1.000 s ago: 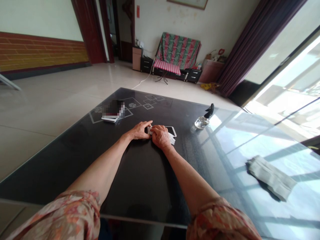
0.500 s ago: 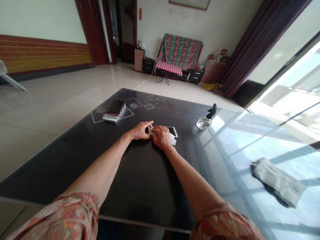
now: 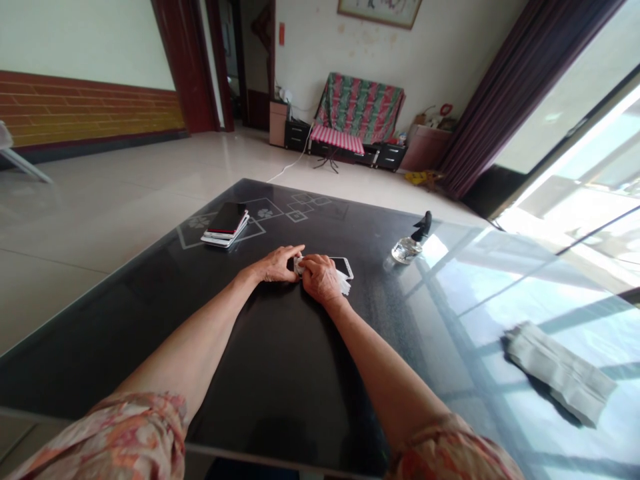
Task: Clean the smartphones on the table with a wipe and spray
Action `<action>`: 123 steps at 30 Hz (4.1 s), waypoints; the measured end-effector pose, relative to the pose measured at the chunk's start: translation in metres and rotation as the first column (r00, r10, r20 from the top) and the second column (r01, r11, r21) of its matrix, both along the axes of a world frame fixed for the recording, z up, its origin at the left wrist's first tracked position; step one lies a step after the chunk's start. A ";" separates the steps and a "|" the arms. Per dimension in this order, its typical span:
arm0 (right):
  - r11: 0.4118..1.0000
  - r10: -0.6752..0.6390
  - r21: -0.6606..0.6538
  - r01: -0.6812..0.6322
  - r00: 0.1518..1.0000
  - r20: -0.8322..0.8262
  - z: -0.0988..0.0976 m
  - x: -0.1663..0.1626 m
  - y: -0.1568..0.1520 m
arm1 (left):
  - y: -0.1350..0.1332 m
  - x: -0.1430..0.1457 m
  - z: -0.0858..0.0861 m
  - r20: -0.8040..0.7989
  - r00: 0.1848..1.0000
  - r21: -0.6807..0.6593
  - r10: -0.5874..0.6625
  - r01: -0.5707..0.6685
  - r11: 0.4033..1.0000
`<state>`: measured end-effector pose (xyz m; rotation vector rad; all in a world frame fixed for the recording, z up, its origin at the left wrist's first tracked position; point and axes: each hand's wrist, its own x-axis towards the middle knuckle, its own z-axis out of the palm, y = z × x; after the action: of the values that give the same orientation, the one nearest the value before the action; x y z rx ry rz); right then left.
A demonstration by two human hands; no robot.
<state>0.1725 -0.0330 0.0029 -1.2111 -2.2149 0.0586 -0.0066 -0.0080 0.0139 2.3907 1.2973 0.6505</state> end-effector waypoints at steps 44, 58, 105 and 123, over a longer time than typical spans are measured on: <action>0.998 0.039 -0.046 -0.042 0.997 -0.061 0.008 0.003 -0.020 | -0.031 0.008 -0.015 0.074 0.992 0.182 0.099 -0.111 0.977; 0.996 0.055 -0.061 -0.057 0.998 -0.038 0.008 0.002 -0.021 | -0.033 0.006 -0.011 0.050 0.989 0.156 0.137 -0.144 0.977; 0.982 -0.186 -0.045 0.185 0.983 -0.008 0.007 0.017 -0.036 | -0.026 0.008 -0.026 0.061 0.994 0.217 0.092 -0.103 0.971; 0.964 -0.236 -0.101 0.244 0.968 0.085 0.008 -0.008 -0.043 | -0.020 0.007 -0.030 0.001 0.993 0.216 0.114 -0.112 0.970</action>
<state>0.1644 -0.0758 0.0110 -1.5586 -2.1320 0.0410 0.0006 -0.0283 -0.0164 2.5068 1.4433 0.8515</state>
